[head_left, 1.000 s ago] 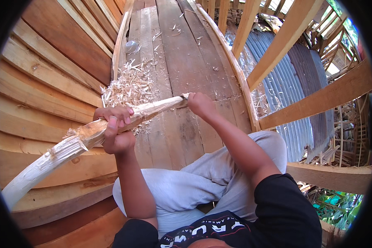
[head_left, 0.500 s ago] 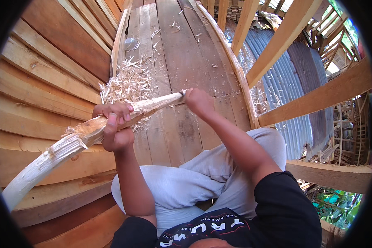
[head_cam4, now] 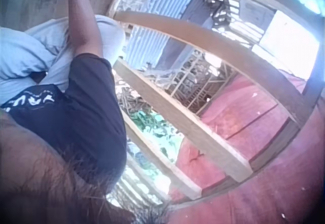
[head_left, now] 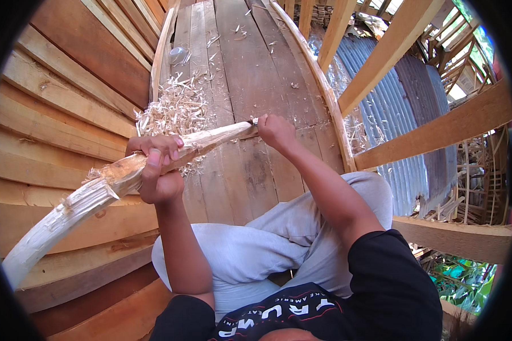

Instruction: The person sits cross-legged on a wooden floor and uses a knife to carve a long piece of wood. They hold the wood with their left hand and repeatedly shave off thin strips with the knife in their right hand, creating a pile of wood shavings.

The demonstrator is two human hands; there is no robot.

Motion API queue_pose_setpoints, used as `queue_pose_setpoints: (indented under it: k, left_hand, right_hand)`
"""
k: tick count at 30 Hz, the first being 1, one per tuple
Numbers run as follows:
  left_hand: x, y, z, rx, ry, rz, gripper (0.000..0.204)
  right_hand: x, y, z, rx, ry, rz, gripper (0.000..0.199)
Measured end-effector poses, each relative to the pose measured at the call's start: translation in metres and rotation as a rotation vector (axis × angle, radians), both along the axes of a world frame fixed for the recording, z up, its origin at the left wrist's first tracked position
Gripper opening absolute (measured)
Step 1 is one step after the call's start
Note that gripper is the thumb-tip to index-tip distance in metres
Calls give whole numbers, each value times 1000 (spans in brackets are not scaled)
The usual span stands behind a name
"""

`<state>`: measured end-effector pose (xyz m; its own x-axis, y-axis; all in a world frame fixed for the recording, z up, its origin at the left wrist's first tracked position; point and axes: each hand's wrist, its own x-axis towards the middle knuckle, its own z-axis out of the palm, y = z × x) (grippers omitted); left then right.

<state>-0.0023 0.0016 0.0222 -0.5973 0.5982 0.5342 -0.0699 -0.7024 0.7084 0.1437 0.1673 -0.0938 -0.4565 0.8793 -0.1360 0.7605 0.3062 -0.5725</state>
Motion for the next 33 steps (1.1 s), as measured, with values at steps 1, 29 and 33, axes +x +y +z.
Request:
queue_pose_setpoints:
  k: [1, 29, 33]
  left_hand:
    - [0, -1, -1, 10, -3, -13, 16]
    - [-7, -4, -8, -41, -32, 50, 16]
    - [-7, -6, -7, -66, -73, 154, 14]
  right_hand:
    - [2, 7, -1, -21, 7, -24, 53]
    - [31, 51, -67, 33, -83, -87, 60]
    - [9, 44, -17, -242, 81, -179, 66]
